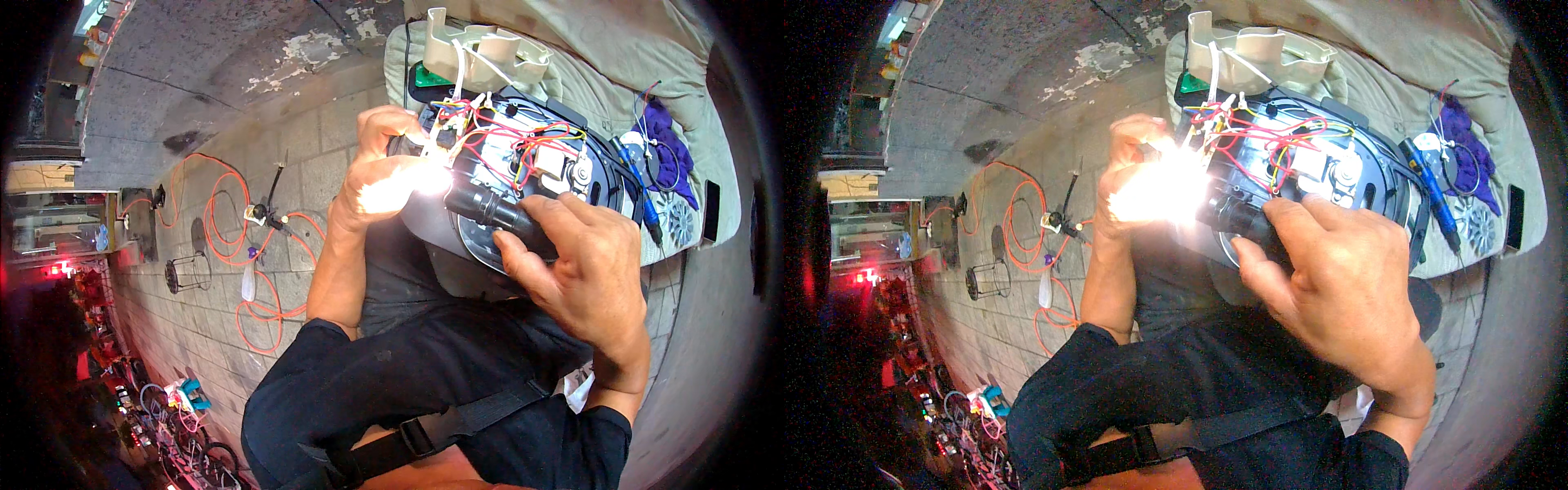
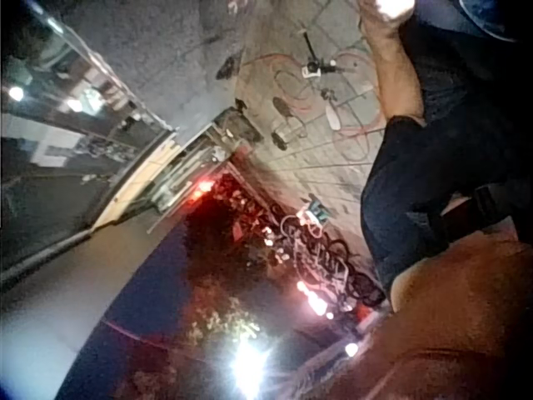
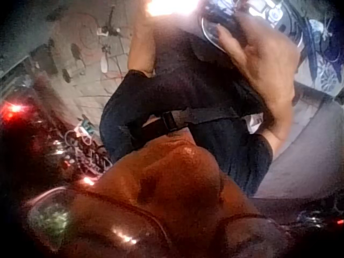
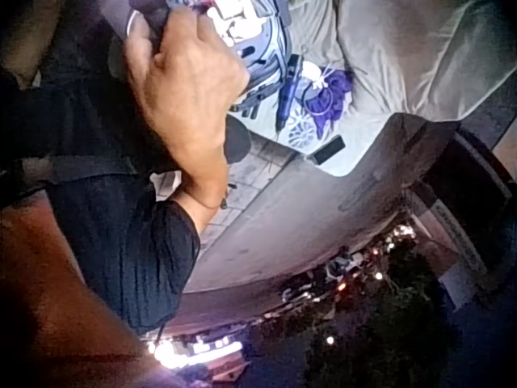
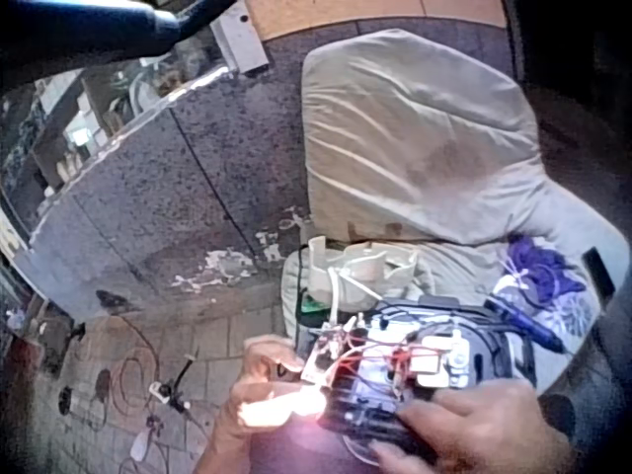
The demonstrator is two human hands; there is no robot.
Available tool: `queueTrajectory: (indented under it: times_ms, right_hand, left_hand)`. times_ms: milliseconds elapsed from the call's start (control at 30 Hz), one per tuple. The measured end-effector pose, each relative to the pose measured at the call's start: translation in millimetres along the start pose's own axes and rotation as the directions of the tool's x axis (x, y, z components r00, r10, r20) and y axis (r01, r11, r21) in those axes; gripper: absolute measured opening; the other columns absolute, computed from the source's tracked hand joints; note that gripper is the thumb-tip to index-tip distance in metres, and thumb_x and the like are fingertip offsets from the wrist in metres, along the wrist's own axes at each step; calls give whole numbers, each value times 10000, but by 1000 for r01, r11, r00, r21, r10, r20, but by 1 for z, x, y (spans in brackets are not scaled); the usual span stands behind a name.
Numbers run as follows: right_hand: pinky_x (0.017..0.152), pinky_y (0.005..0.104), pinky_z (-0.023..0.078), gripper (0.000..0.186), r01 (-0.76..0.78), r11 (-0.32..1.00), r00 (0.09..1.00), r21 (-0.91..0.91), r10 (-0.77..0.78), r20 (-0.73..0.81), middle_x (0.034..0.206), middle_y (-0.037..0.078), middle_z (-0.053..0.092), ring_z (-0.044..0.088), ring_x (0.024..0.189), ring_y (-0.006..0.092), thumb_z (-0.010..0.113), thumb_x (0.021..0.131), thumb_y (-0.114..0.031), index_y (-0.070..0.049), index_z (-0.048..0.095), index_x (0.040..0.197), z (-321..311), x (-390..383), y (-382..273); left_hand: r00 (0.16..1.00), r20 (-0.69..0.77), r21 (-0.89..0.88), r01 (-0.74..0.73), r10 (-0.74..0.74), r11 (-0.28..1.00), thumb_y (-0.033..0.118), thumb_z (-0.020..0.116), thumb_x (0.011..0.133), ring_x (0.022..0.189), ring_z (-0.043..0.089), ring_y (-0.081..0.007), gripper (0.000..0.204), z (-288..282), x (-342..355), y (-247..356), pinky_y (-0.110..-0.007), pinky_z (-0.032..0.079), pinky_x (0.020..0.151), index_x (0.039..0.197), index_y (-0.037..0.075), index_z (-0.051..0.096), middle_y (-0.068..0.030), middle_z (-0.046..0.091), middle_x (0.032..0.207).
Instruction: The person repairs a disassembled electric scooter headlight assembly by hand, connecting wires and using a flashlight to inspect the internal components. They use pliers to strip or adjust wires and test the light output before briefly walking into a shop and returning to the work area.
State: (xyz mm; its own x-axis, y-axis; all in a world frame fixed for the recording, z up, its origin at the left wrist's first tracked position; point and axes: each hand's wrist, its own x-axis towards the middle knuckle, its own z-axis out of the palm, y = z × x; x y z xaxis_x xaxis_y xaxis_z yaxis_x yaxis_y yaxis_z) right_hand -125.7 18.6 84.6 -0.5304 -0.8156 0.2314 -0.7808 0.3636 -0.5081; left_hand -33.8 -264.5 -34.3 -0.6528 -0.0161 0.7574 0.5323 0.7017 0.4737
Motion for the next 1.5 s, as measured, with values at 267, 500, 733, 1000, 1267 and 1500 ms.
queueTrajectory:
  times_ms: [267,500,733,1000,1267,1500]
  right_hand:
    - [595,422,504,281,1,1000,1000,-12,-1,6,770,146,692,679,646,337,857,821,-231,-23,765,986,2,1,0]
    - [599,416,510,283,0,1000,1000,-3,0,-3,771,145,693,687,652,330,856,822,-227,-19,763,989,2,1,0]
    - [598,417,507,288,-7,1000,1000,4,6,2,763,144,686,683,651,328,857,821,-231,-20,762,992,1,0,-1]
    - [572,445,500,291,16,1000,1000,11,-16,-14,725,132,644,668,632,344,845,845,-270,-36,747,988,7,-1,1]
    - [593,391,495,293,-46,996,999,79,45,5,753,148,656,674,646,306,861,830,-212,1,762,1006,9,-5,-5]
    - [580,426,506,274,-75,984,995,160,84,-51,736,135,655,680,646,337,874,832,-240,-48,761,992,22,-8,-10]
  left_hand:
    - [994,98,21,38,-40,999,55,832,735,1287,550,-292,240,-4,7,8,-436,436,1137,957,144,807,-31,738,1253]
    - [998,58,59,33,-36,998,81,854,730,1256,567,-289,225,-2,10,13,-435,440,1105,937,151,797,-49,736,1231]
    - [998,48,27,31,-32,999,97,854,734,1200,591,-284,239,-2,10,13,-426,455,1041,963,137,800,-25,745,1129]
    - [992,28,37,118,-119,992,73,852,711,1102,718,-284,336,-4,9,29,-424,448,996,1040,86,790,-57,790,1069]
    - [975,-144,96,185,-170,978,37,848,754,1049,747,-261,290,1,5,41,-389,479,965,1038,72,802,-66,797,1039]
    - [943,-243,16,239,-228,971,57,823,808,1035,756,-255,244,8,3,55,-377,501,965,1052,54,804,-81,804,1059]
